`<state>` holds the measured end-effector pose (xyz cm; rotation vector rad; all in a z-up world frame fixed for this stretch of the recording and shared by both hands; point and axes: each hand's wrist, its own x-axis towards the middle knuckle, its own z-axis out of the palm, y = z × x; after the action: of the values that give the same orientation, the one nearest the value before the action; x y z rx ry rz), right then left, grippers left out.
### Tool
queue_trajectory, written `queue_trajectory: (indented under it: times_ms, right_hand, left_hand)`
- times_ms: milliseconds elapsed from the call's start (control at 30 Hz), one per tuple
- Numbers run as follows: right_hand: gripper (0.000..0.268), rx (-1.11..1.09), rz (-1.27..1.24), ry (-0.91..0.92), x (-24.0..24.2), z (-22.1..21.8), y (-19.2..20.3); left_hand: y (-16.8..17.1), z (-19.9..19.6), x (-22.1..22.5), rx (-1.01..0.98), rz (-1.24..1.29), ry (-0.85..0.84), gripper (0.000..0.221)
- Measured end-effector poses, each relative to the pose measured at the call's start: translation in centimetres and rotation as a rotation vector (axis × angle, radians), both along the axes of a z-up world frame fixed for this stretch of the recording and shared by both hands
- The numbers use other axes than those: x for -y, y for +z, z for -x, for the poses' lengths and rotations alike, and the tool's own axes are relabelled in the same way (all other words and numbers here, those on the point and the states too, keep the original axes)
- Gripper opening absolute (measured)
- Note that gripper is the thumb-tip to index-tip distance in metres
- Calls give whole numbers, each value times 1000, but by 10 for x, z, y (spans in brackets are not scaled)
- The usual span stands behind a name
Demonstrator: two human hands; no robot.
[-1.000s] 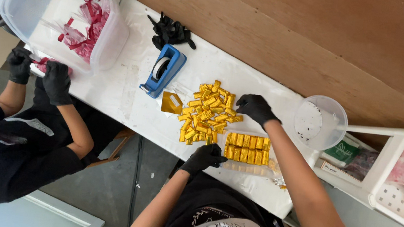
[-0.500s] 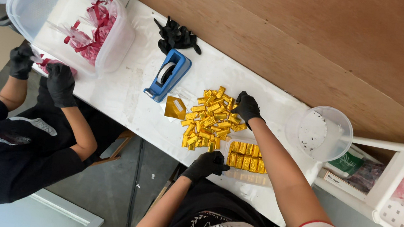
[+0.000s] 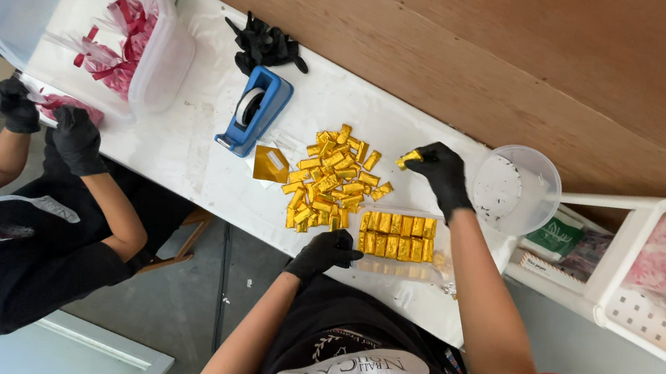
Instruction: The person wraps individual gold-foiled chocolates in clear plastic sleeves and organizes them into a plastic container.
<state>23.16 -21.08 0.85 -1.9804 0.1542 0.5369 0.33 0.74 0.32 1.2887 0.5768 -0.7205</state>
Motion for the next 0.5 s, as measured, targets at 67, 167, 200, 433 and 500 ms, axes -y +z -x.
queue_trajectory:
  times_ms: [67,167,200,433,500]
  right_hand:
    - [36,-57,-292,-121,9,24,62]
    - [31,-128,-317,-104,18,70,120]
    - [31,-128,-318,-107,17,84,120]
    - [37,-7,-22,-64,1,154,27]
    - [34,21,-3,-110,-9,161,6]
  left_hand:
    - [-12,3,2,-17,33,48,38]
    - [-7,2,2,-17,37,62,37]
    - [-4,1,2,-17,37,60,37]
    - [-17,3,2,-12,43,57,36]
    - [-16,4,1,-13,37,66,36]
